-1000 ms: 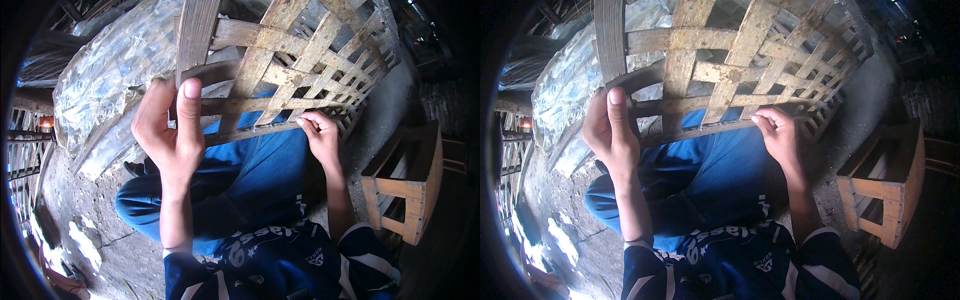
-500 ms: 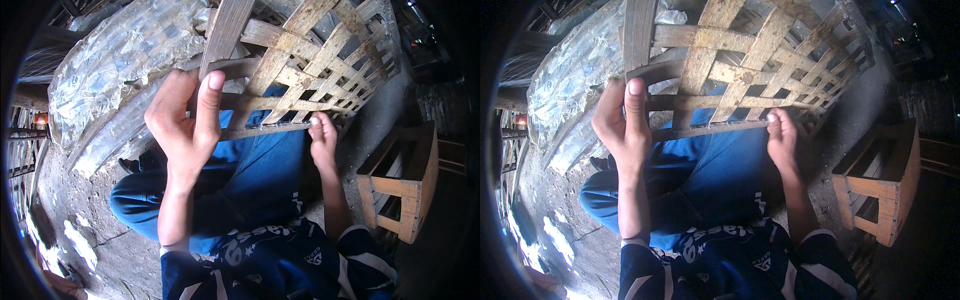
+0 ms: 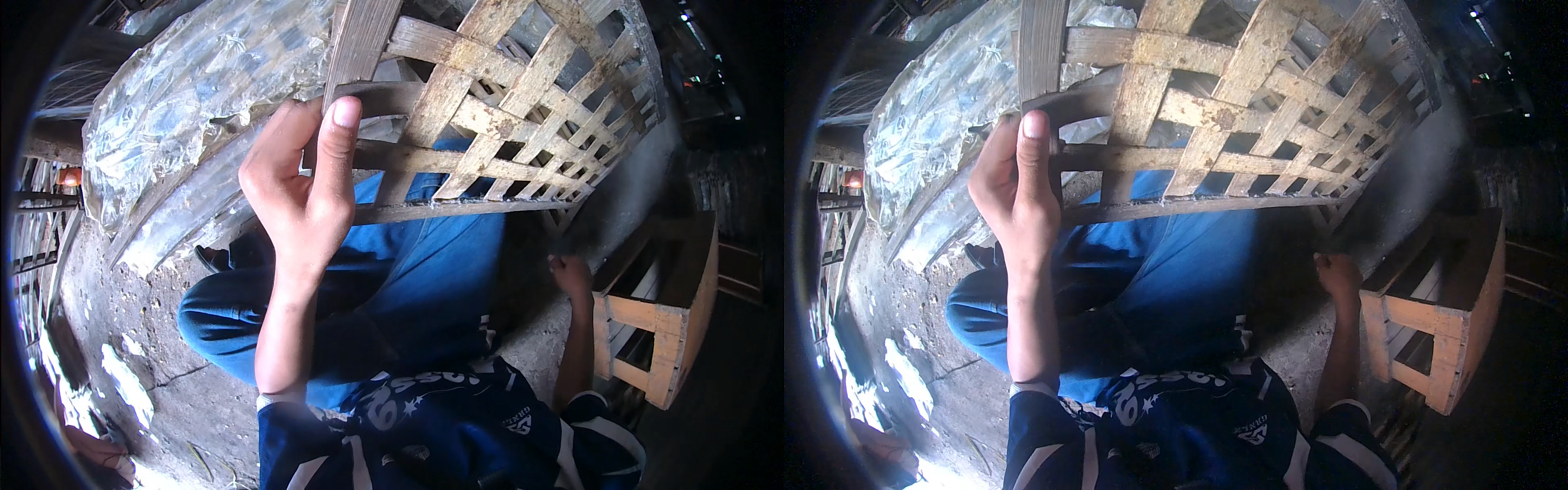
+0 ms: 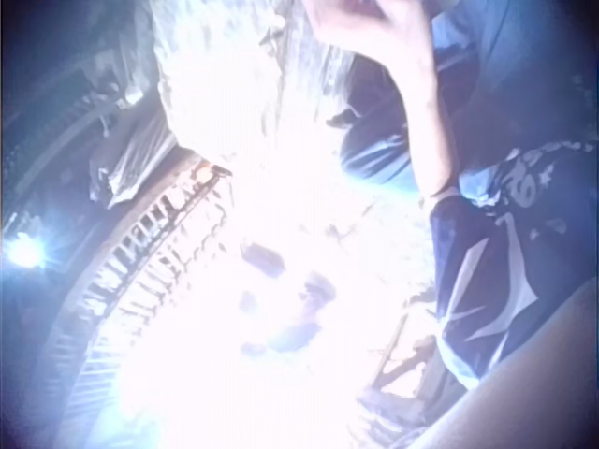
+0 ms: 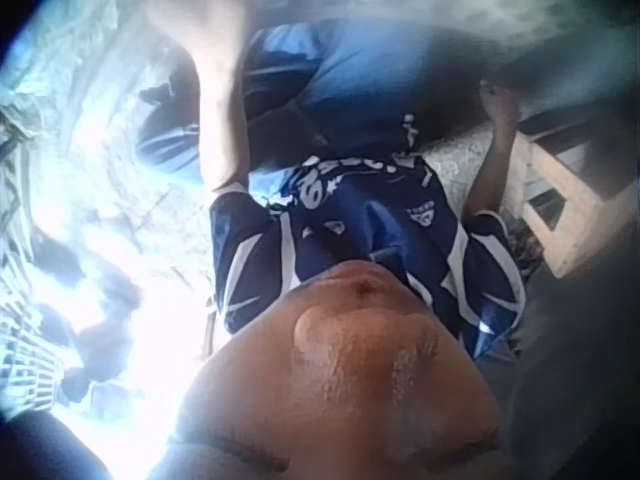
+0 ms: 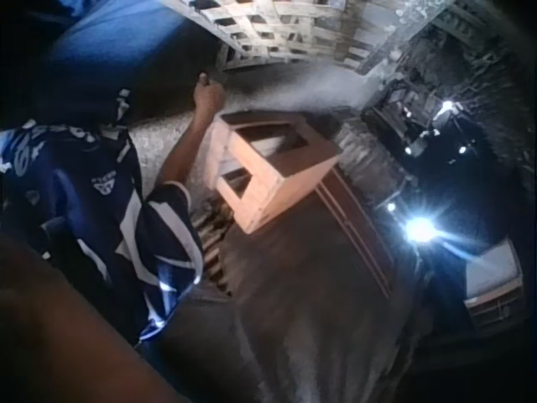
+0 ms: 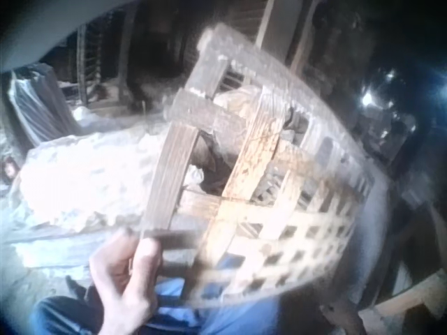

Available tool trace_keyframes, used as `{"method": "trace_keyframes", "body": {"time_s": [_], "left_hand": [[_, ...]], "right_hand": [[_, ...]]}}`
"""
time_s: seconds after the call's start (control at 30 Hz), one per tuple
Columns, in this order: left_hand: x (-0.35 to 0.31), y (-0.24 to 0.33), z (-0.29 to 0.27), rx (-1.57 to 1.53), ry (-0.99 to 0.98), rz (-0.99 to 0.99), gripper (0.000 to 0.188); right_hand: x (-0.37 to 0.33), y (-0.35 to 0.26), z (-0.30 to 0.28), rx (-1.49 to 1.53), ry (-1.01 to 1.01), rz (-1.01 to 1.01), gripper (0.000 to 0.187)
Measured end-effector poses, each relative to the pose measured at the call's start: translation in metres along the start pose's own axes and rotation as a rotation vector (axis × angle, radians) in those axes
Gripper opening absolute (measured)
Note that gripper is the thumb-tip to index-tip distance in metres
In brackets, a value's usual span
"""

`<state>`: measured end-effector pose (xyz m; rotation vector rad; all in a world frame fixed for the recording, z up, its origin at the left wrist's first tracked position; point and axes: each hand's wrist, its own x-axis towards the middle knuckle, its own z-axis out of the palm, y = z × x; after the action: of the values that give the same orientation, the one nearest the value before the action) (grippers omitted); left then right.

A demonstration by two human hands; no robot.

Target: The person sits on the floor and assembles bamboo trays by hand. They place a plastic sheet over a tray, then pick up a bamboo lattice frame and press it into place, repeating the process with additional frames.

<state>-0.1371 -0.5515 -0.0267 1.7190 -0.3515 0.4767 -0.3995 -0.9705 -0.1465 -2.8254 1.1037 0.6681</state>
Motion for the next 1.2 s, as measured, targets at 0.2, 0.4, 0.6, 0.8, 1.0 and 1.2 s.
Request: {"method": "trace_keyframes", "body": {"time_s": [0.2,0.4,0.6,0.8,1.0,1.2], "left_hand": [[0.001,0.004,0.0,-0.006,-0.002,-0.009,0.028],[0.002,0.007,0.002,0.033,0.004,0.084,0.026],[-0.001,0.01,0.0,0.041,0.021,0.092,0.028],[0.0,0.019,0.001,-0.034,0.035,0.194,0.025],[-0.004,0.024,0.001,-0.022,0.025,0.213,0.024],[-0.006,0.025,0.001,-0.071,0.033,0.199,0.021]], "right_hand": [[-0.01,-0.015,-0.008,0.206,0.527,-0.117,0.013],[-0.07,-0.153,-0.101,0.626,0.686,-0.454,0.013],[-0.098,-0.237,-0.111,0.706,0.54,-0.69,0.021],[-0.103,-0.256,-0.119,0.571,0.477,-0.593,0.024],[-0.105,-0.265,-0.123,0.657,0.359,-0.366,0.036],[-0.106,-0.264,-0.121,0.905,0.21,-0.385,0.023]]}}
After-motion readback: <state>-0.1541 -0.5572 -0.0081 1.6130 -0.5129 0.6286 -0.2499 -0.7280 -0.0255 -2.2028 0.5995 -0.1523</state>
